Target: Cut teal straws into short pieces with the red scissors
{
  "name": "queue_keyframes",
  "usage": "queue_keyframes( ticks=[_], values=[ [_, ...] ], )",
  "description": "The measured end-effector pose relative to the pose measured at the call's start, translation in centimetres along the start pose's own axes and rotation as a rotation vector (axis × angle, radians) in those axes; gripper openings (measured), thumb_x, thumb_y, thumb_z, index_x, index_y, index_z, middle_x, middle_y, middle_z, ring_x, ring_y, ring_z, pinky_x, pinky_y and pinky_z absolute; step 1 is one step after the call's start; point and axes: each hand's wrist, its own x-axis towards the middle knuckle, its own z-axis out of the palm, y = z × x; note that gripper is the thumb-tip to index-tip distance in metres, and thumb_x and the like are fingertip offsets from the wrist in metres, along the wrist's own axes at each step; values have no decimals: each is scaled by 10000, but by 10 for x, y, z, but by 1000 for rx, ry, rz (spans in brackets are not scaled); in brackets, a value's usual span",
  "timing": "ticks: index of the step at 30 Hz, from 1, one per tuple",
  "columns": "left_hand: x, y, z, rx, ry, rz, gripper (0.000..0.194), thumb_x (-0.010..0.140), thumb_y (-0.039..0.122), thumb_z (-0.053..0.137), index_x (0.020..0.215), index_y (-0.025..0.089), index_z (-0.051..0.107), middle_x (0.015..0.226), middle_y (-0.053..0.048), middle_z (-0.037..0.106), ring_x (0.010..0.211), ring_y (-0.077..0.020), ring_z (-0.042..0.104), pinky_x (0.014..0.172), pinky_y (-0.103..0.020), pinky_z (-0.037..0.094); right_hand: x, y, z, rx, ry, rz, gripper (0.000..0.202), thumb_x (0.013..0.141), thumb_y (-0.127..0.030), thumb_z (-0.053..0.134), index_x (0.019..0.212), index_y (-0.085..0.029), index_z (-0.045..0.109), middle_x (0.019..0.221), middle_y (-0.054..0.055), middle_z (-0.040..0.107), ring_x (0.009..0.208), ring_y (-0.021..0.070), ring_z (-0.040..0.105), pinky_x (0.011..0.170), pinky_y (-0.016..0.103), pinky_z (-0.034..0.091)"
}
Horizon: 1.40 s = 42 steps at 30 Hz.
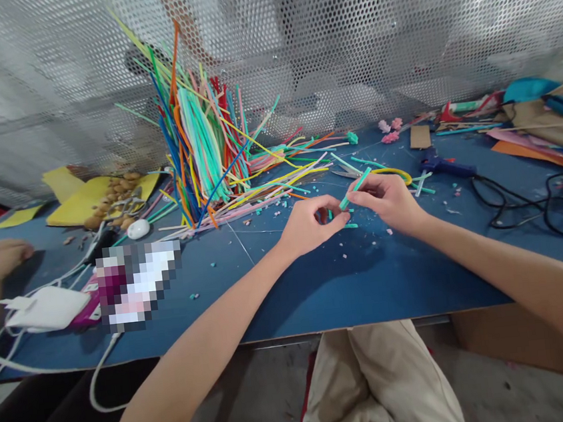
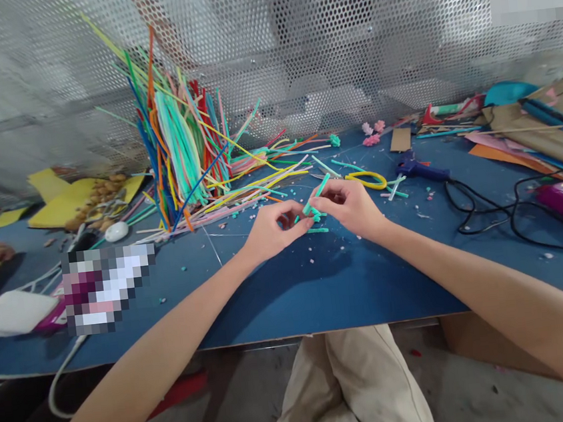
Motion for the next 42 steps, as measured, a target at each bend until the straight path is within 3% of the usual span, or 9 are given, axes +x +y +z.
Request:
queue_keyframes(
  ticks=[5, 12, 20, 30, 34, 38, 42],
  values=[
    [1, -2, 1, 37, 44, 15, 306, 875, 515, 734, 960, 226, 785, 844, -11, 773, 630, -119, 570, 634, -261, 422, 1, 3, 1, 35, 30, -5, 237, 824, -459, 786, 839, -224, 763, 820, 26, 730, 738, 179, 639, 683, 330, 529],
    [1, -6, -1, 89, 91, 34, 382, 955, 567, 625, 915, 239, 818, 834, -30, 783, 669, -145, 617, 665, -284, 429, 0, 2, 5, 111, 10, 5, 202, 812, -411, 806, 856, -220, 756, 813, 24, 757, 736, 184, 684, 713, 334, 556],
    [0, -2, -3, 66, 105, 29, 387, 934, 570, 650, 895, 220, 810, 800, -33, 779, 630, -136, 599, 636, -274, 426, 0, -3, 2, 49, -20, 12, 181, 852, -381, 762, 821, -206, 730, 714, 17, 722, 641, 155, 655, 660, 322, 557],
    [2, 2, -10, 67, 8, 51, 405, 999, 505, 561, 904, 195, 803, 792, -34, 778, 566, -109, 564, 615, -257, 436, 1, -3, 2, 20, -50, 3, 234, 816, -456, 807, 836, -223, 796, 749, 27, 751, 674, 167, 672, 675, 342, 584],
    [1, 1, -10, 26, 11, 22, 389, 985, 503, 586, 876, 189, 788, 819, -37, 788, 568, -111, 567, 601, -257, 439, 3, 1, -2, 62, -52, 41, 319, 864, -532, 753, 868, -219, 817, 754, 40, 762, 601, 134, 624, 587, 307, 551],
    [1, -2, -7, -27, 16, -18, 405, 970, 534, 602, 876, 176, 765, 830, -43, 784, 616, -128, 603, 622, -259, 457, 5, 6, -3, 123, 2, 72, 395, 882, -586, 716, 905, -202, 807, 775, 53, 765, 551, 116, 577, 506, 284, 501],
    [0, -3, -4, -61, 20, -31, 386, 965, 523, 614, 862, 171, 734, 809, -34, 769, 635, -127, 607, 633, -252, 457, 9, 9, -2, 177, 61, 43, 377, 843, -587, 761, 851, -211, 787, 759, 48, 742, 579, 128, 579, 528, 297, 494]
  ],
)
